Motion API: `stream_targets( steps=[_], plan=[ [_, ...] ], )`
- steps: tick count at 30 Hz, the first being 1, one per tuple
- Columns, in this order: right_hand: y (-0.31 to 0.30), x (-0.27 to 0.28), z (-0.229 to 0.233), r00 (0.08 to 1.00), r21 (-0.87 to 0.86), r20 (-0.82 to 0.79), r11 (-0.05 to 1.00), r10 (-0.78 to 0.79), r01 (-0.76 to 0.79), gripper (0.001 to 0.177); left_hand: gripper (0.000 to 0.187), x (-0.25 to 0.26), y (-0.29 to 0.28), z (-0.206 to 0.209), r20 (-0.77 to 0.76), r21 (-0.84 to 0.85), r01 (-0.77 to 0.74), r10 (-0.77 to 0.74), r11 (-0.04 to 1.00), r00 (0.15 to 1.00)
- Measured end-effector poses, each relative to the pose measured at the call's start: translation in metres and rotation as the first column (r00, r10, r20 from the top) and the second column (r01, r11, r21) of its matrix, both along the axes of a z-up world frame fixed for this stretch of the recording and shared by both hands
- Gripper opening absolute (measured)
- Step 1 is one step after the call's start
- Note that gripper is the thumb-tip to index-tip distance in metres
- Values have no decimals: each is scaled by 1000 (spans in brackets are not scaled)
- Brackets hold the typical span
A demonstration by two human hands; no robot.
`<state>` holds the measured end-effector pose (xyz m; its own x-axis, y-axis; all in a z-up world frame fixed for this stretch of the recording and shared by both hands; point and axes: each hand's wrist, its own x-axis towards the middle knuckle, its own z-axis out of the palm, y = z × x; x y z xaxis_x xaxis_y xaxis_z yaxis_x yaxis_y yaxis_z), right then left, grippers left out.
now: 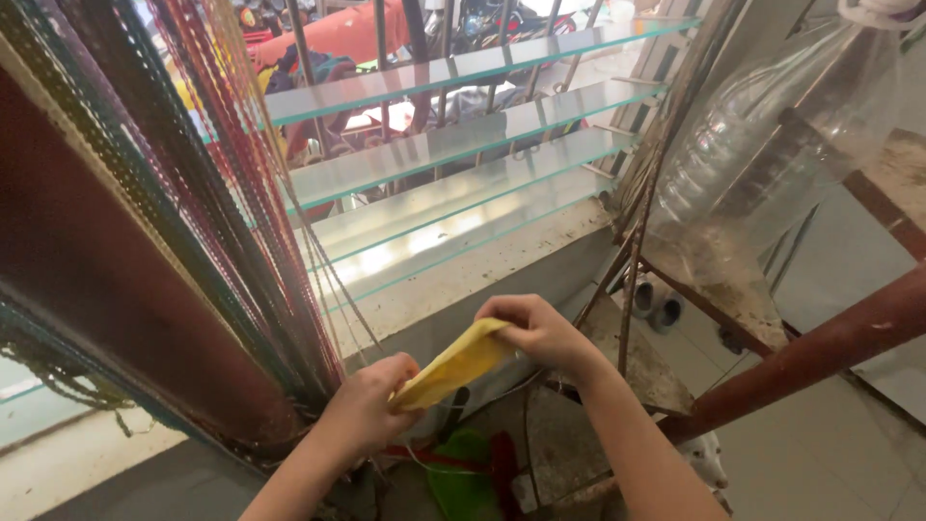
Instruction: Cleaning glass jalousie window panes using a damp cloth.
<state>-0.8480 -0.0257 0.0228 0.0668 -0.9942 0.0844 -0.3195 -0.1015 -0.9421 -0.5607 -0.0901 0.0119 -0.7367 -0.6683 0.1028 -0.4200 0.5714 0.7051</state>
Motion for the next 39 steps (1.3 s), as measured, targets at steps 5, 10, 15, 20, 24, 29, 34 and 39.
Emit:
stream_targets(
  steps=[5,10,15,20,24,29,34,39],
  plan=[
    [-35,20,-11,990,-60,120,996,80,-73,18,43,-31,-8,-33,28,301,152,-168,941,985],
    [-35,36,-8,921,-356,-358,934,-156,19,49,43,-55,-20,-86,-242,669,205,-51,714,969],
    [-16,3,-125,836,56,55,837,-546,544,48,48,-52,-21,-73,-447,732,252,167,633,879],
    [15,23,-128,713,456,625,890,-316,-5,65,56,-48,-19,-88,-444,743,236,197,627,874],
    [25,30,-93,517,317,827,942,-220,-107,43,47,-45,-22,-82,-411,725,202,179,659,894],
    [15,3,-117,682,272,640,934,-354,230,31,39,-43,-34,-94,-274,721,21,257,692,927],
    [6,-4,-112,832,-22,166,842,-529,539,25,40,-43,-47,-122,-202,709,-122,366,695,909],
    [3,-17,-111,645,200,576,851,-502,485,20,41,-38,-56,-121,-311,557,-94,312,825,898]
  ],
)
